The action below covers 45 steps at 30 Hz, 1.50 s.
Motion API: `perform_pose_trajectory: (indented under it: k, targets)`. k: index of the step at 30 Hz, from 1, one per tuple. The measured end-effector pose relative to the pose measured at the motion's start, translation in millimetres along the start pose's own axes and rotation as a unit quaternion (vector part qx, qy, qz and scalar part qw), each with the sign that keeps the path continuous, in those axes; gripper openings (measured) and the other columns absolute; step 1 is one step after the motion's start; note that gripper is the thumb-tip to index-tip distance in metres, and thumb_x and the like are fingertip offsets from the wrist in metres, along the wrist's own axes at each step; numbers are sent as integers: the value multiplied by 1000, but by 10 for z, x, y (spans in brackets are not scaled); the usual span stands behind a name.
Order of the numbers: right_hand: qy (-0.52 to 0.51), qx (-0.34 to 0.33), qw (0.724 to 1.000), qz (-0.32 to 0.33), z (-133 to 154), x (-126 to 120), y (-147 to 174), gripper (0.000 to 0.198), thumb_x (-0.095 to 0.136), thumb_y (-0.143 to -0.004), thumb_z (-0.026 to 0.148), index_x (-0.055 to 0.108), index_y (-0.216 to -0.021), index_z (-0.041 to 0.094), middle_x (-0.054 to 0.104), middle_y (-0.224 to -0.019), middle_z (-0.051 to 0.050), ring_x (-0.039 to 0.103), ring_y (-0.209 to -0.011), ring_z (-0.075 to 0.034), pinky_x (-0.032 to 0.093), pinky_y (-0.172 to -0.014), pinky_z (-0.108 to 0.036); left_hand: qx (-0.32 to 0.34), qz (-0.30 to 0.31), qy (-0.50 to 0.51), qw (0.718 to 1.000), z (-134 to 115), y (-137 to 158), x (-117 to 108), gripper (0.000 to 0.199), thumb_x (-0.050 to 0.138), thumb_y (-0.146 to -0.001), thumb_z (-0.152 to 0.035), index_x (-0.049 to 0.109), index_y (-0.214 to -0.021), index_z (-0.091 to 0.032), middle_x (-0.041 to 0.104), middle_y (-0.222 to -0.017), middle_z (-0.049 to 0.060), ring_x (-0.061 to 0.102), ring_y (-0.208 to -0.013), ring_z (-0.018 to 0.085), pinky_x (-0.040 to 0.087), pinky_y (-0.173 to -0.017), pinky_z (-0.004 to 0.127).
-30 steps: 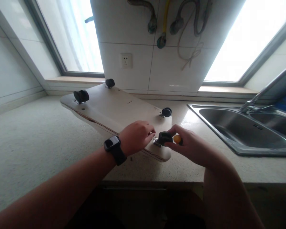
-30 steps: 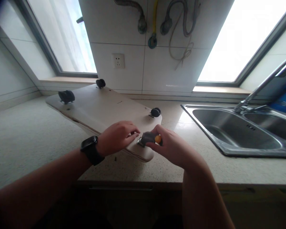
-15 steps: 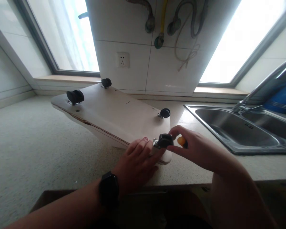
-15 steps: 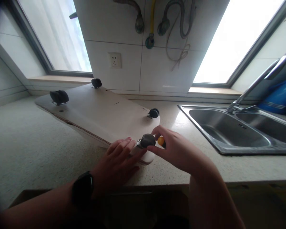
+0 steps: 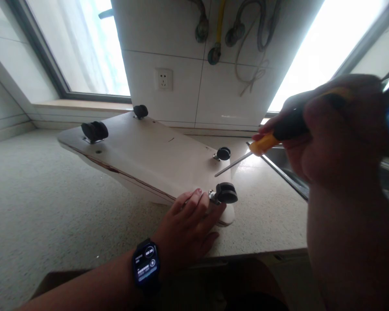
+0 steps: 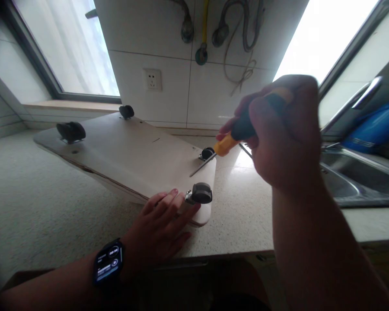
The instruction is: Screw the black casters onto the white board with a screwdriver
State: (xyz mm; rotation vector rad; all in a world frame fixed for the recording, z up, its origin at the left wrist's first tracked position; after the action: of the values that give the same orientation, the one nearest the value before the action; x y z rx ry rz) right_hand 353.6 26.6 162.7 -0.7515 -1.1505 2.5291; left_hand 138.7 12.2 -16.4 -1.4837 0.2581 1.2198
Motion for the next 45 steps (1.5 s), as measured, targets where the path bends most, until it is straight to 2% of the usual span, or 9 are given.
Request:
perform_pose_trajectory:
  k: [1,3,8,13,19,26,33,37,45]
  targets:
    - [-49,-3,999,-9,33,105,-2,7,55,-98,42,50,-104,44,57,-96,1,68,-80,-24,58,-66,-48,0,0,-1,1000,0,-2,-1,61,50,-101,-45,45,-157,-19,60,-142,18,52,-133,35,35,-113,51]
    - [-116,-1,993,-9,63,269,1,17,65,-93,36,48,-92,35,57,-88,2,66,-68,-21,55,-56,-43,2,0,-2,1000,-1,-6,-3,61,49,-101,-45,45,-156,-19,60,-141,18,53,-133,35,36,-112,51]
    - [-145,1,988,46,-1,437,-4,19,61,-97,32,42,-98,32,58,-90,3,63,-60,-15,52,-50,-35,2,-3,6,1000,1,-11,-6,61,49,-101,-42,45,-156,-18,60,-143,18,52,-134,36,35,-113,51]
    - [-138,17,989,51,-43,453,-21,20,60,-97,32,40,-98,32,59,-90,4,64,-62,-15,53,-51,-34,1,-1,7,1000,4,-4,11,61,50,-99,-37,45,-156,-17,59,-144,18,52,-135,35,36,-114,51]
    - [-158,-11,985,62,-45,507,-36,17,59,-97,27,43,-99,30,57,-84,5,63,-55,-13,54,-46,-33,-2,-16,14,1000,3,0,18,59,55,-97,-31,46,-155,-22,60,-143,17,52,-136,35,38,-113,51]
    - [-173,-5,984,36,-75,475,-19,15,63,-95,29,48,-96,33,59,-86,3,64,-56,-16,50,-43,-36,1,-27,21,999,-7,17,29,60,57,-95,-31,48,-154,-19,60,-142,18,53,-135,36,36,-113,50]
    - [-143,26,989,38,-85,434,8,14,63,-94,33,49,-95,36,59,-92,2,68,-65,-21,50,-50,-42,2,-21,14,1000,4,16,39,64,57,-94,-33,45,-155,-19,57,-145,19,52,-135,36,35,-114,51]
    - [-121,14,992,41,-101,391,22,11,59,-96,35,49,-98,38,63,-100,1,71,-74,-24,52,-56,-44,-2,-25,20,999,10,20,44,65,57,-94,-33,44,-157,-21,58,-145,17,52,-135,36,35,-113,50]
    - [-115,27,993,14,-115,372,48,15,58,-95,30,43,-94,34,57,-89,2,66,-63,-21,49,-52,-40,-8,-14,21,1000,14,11,29,66,58,-94,-30,44,-157,-23,57,-151,12,51,-136,35,33,-111,49]
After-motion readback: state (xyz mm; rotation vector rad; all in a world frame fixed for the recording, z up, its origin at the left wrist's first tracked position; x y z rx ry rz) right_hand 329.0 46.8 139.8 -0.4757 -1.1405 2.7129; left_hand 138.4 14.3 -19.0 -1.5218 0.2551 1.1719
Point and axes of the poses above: each hand's wrist, its own y-axis away from the middle knuckle, its own x-axis out of the palm, z = x × y, the point moved 3 cm from there along -y, towards the middle knuckle
